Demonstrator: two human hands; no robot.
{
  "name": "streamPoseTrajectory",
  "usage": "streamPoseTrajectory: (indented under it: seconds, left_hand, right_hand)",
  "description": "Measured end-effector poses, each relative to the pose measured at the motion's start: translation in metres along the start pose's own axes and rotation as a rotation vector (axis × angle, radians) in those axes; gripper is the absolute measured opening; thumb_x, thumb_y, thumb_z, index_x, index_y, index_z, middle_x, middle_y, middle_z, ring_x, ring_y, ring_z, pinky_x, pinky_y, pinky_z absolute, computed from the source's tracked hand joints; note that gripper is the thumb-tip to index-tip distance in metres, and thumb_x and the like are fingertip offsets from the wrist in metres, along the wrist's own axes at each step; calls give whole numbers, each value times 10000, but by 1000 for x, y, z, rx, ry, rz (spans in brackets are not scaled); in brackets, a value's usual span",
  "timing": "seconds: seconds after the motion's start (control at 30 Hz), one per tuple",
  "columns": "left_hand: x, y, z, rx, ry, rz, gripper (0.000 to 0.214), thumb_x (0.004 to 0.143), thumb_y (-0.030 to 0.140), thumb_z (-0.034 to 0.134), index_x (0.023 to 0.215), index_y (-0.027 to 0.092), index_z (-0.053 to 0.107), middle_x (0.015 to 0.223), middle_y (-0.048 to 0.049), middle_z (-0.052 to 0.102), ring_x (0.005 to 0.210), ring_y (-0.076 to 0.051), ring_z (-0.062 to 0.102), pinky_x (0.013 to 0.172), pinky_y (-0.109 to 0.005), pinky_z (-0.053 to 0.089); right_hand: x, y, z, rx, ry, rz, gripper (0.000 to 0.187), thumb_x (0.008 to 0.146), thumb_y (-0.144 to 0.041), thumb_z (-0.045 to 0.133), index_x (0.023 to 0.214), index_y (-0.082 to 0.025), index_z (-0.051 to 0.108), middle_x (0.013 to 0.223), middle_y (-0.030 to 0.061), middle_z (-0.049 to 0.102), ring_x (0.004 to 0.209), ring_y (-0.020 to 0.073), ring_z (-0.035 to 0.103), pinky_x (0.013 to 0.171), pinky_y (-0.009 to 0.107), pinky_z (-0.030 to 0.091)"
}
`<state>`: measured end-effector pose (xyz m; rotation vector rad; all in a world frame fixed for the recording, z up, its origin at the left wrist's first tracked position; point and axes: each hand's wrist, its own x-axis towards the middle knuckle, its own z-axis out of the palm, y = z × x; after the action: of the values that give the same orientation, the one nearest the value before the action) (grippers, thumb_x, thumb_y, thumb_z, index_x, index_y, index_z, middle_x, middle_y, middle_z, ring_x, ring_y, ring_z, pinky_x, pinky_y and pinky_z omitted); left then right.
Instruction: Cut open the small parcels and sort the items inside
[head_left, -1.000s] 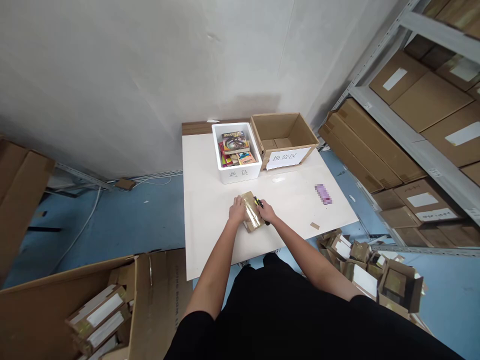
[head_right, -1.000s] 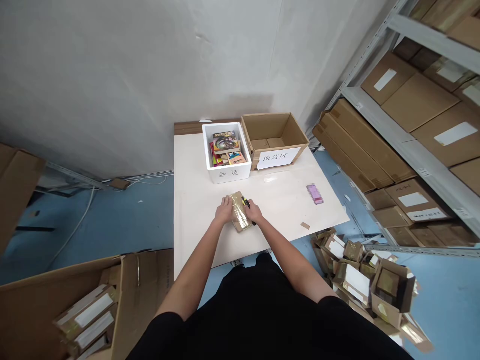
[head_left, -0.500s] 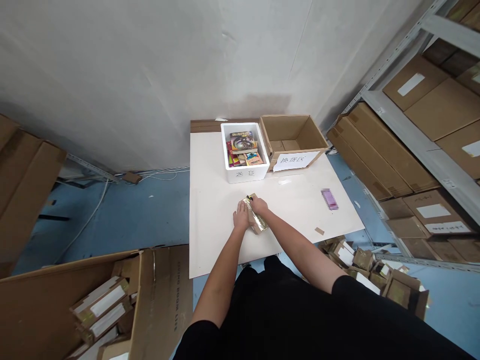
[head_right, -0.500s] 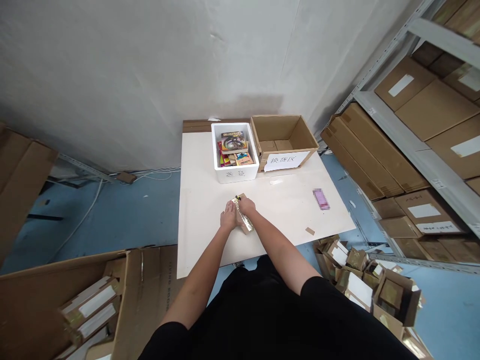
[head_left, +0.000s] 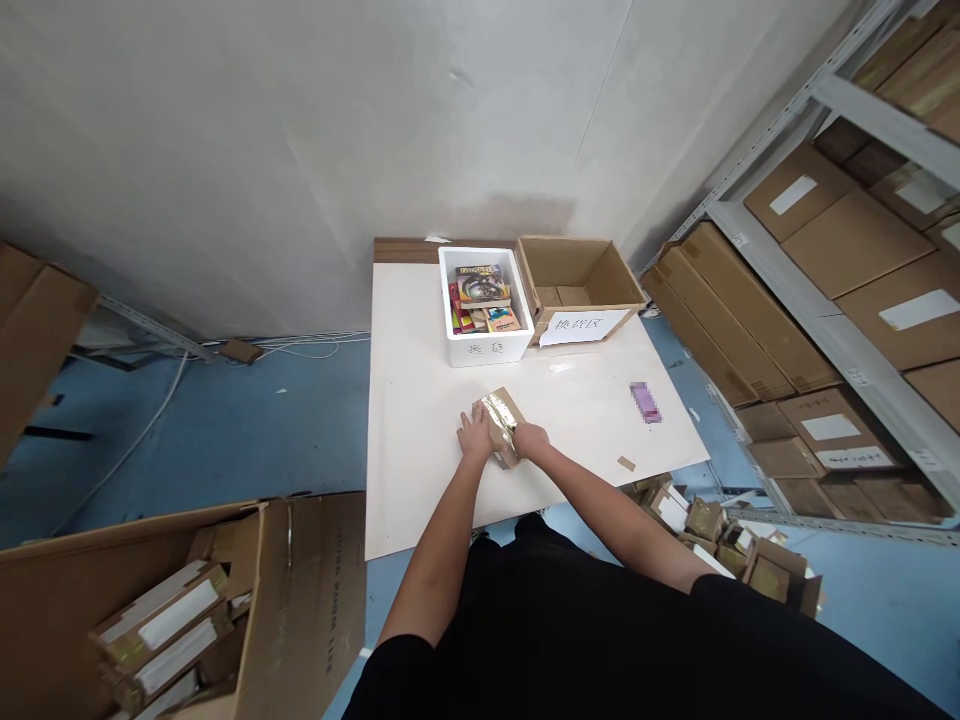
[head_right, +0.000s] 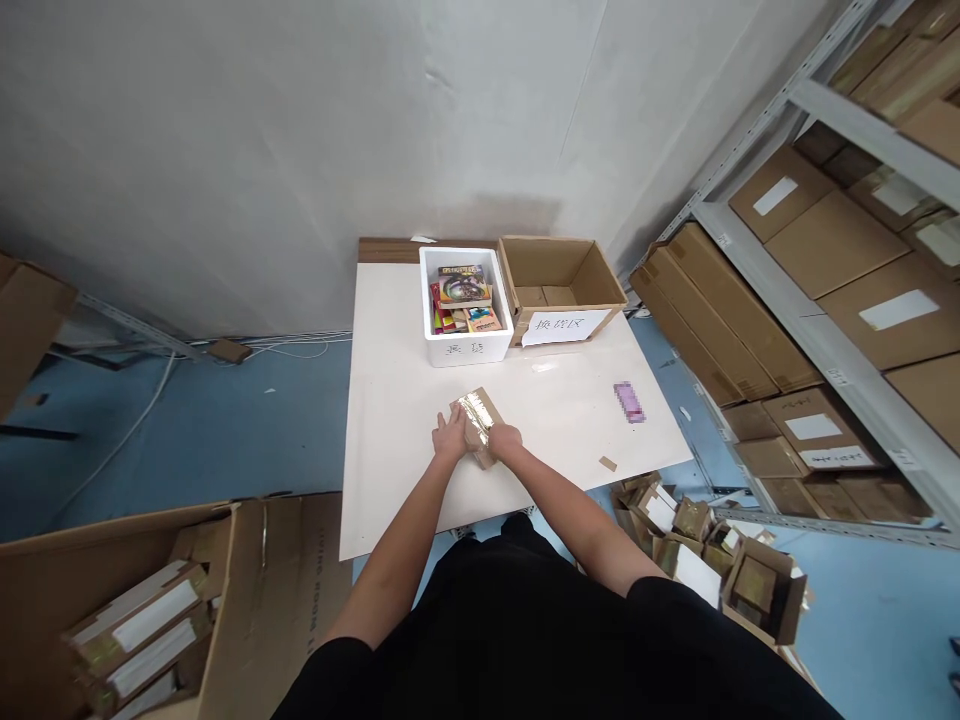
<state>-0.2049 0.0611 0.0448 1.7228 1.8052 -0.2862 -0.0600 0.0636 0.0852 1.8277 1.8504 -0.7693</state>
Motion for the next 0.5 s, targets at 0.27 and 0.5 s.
streamPoseTrajectory:
  seconds: [0.27,0.5]
  left_hand:
    - [2,1,-3,4,-10,23,1323,700,605,861,1719,354,57,1815,-15,-44,1628,-431,91,1171,-523,423]
    - [-14,-4,-1,28,54,42,1188,787,688,744,1717,360,81,1817,-39,-22,1434,-387,433,1076,-478,480]
  right_hand:
    - [-70,78,37,27,-19,66,273,1089,-340,485,1190,-174,676,1185,193,755,1105,326,736,810,348,526]
    - [-26,69,52,454,210,244,507,1042,-660,488,1267,-207,515,1144,150,753,1063,307,735,790,328,501]
